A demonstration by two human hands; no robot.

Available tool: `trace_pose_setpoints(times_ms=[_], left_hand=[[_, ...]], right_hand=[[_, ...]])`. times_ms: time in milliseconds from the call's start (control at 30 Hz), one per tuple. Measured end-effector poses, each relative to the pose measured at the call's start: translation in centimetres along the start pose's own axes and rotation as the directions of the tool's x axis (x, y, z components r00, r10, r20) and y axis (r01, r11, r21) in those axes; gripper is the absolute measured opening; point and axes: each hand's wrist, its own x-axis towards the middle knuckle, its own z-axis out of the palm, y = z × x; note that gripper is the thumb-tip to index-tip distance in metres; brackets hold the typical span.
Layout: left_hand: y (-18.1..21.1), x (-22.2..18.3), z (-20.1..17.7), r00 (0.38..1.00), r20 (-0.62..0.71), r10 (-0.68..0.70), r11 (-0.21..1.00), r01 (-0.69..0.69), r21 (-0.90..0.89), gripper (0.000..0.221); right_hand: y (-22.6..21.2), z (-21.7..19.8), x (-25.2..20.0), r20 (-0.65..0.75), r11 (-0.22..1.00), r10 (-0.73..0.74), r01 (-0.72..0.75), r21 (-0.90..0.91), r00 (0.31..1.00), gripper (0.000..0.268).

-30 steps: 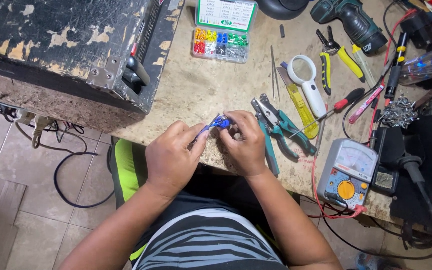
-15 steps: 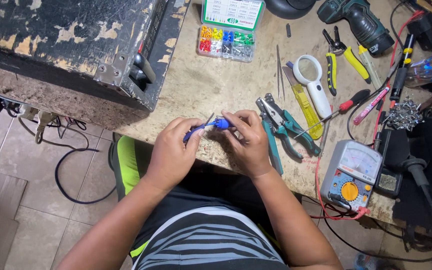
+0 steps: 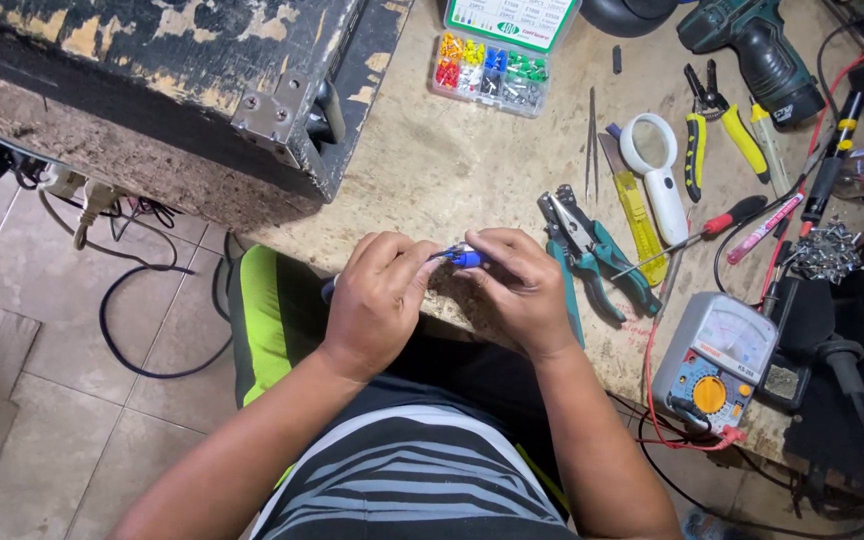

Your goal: Preparing and wiring a small blue electrical connector using wire strippers and a precision screwdriver at a repair bench.

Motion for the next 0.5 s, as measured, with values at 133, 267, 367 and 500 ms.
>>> trace_pose_setpoints(times_ms=[133, 267, 367, 500], left_hand=[[-0.3, -0.3, 0.7, 1.000, -0.021, 0.020, 0.999, -0.020, -0.025, 0.015], [-0.4, -0.1, 0.9, 0.996, -0.037, 0.082, 0.997, -0.082, -0.004, 0.016], [-0.2, 0.0, 0.7, 0.994, 0.001, 0.110, 0.994, -0.110, 0.023, 0.018], [-0.2, 0.4, 0.4, 0.988, 0.121, 0.100, 0.995, -0.101, 0.010, 0.022]], right_hand=[[-0.3, 0.0, 0.0, 0.056, 0.998, 0.049, -0.051, 0.044, 0.997, 0.038], [-0.4, 0.1, 0.2, 0.086, 0.998, 0.056, -0.058, 0.029, 0.995, 0.037], [0.1, 0.3, 0.0, 0.091, 1.000, 0.010, -0.010, -0.008, 0.996, 0.040], [-0.1, 0.6, 0.2, 0.119, 0.994, 0.006, 0.007, -0.108, 0.993, 0.038]])
